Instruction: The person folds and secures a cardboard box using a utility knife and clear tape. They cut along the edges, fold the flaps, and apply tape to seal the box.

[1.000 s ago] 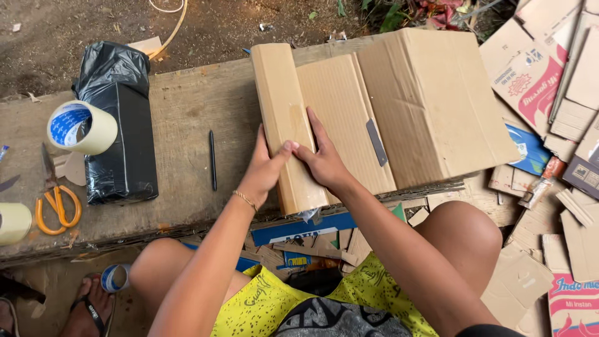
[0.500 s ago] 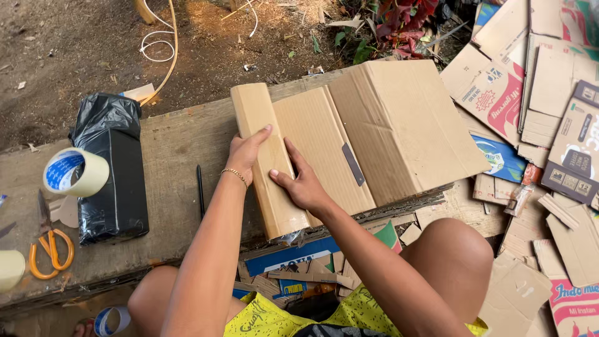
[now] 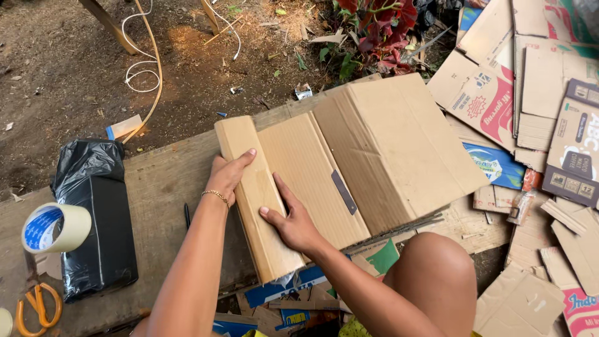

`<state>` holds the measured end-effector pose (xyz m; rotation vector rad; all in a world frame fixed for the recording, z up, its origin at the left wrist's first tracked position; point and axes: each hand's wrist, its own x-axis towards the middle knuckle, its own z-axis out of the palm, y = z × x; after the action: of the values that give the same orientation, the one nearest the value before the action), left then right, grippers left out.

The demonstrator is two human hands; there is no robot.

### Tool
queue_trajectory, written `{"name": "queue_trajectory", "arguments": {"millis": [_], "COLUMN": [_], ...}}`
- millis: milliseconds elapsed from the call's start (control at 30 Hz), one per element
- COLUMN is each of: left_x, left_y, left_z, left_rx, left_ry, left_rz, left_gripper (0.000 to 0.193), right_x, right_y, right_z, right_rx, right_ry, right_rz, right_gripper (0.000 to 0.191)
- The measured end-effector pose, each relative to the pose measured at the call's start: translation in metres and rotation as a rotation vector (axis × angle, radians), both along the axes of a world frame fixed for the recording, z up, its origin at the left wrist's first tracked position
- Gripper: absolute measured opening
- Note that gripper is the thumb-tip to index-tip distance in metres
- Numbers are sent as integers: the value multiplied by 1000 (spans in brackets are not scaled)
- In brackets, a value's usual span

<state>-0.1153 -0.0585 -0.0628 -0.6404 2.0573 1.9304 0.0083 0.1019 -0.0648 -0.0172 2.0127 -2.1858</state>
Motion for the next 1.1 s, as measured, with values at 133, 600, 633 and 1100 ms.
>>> {"name": "queue_trajectory", "arguments": {"millis": [133,600,633,1100], "left_x": [7,16,20,31], "left_y": [2,8,11,29], "left_z": [-1,5,9,12], "left_rx": [-26,-632,-803,-1457], "left_ry": [130,350,467,857], "left_rz": [78,71,72,-35], "left_gripper": [66,88,90,10], "right_x": [4,14,13,23], "right_y": [-6,117,117,91], "right_z": [5,13,8,-1], "right_rx": [256,1278,1292,1198], "right_ry": [140,213,184,136], "right_rz": [-108,-242,-248,-187], "right_gripper": [75,31,29,16]}}
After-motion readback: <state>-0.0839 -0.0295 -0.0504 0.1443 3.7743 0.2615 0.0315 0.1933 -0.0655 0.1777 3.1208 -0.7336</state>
